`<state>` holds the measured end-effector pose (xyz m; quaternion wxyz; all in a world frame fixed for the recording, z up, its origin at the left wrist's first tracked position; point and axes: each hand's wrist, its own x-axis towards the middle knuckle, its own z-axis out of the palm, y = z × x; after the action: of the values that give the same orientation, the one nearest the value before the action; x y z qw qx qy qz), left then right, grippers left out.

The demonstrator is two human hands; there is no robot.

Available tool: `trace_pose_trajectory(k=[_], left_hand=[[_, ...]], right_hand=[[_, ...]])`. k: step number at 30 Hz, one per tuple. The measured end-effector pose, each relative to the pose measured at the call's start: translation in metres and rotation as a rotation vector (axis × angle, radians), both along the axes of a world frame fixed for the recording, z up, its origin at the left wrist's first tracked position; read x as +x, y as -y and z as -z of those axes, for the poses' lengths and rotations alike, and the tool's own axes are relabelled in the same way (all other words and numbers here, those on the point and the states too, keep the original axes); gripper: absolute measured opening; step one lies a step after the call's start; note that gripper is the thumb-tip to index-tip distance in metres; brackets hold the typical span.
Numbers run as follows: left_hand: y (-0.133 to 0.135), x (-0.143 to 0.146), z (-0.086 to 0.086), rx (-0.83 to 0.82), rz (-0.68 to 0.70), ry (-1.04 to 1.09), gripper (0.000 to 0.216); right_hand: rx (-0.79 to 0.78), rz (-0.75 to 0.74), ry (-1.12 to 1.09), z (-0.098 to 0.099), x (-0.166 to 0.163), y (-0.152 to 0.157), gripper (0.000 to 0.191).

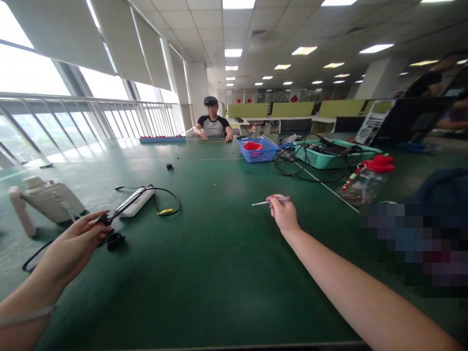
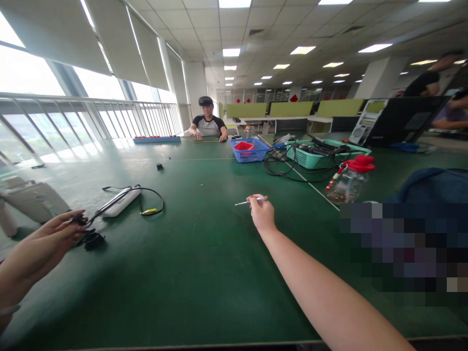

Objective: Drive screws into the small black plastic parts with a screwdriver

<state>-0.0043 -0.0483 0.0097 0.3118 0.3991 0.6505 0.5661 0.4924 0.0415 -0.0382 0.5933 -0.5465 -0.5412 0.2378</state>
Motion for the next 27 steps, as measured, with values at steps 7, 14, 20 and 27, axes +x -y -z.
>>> trace_pose_trajectory(k=[7, 14, 20, 27], left_hand=[[0.01, 0.009, -0.002, -0.003, -0.182, 0.454, 0.026], [0.008, 0.013, -0.001, -0.041, -0.145, 0.297, 0.023], [0.009, 0.016, -0.007, -0.021, -0.101, 0.315, 0.038], [0.004, -0.014, 0.009, -0.093, -0.059, -0.062, 0.012]], right_hand=[[0.01, -0.001, -0.045, 0.0, -0.002, -0.001, 0.029], [0.008, 0.003, -0.061, -0.001, -0.001, 0.002, 0.028], [-0.004, -0.002, -0.053, -0.004, -0.002, 0.004, 0.027], [0.003, 0.005, -0.021, -0.003, -0.001, 0.002, 0.029]])
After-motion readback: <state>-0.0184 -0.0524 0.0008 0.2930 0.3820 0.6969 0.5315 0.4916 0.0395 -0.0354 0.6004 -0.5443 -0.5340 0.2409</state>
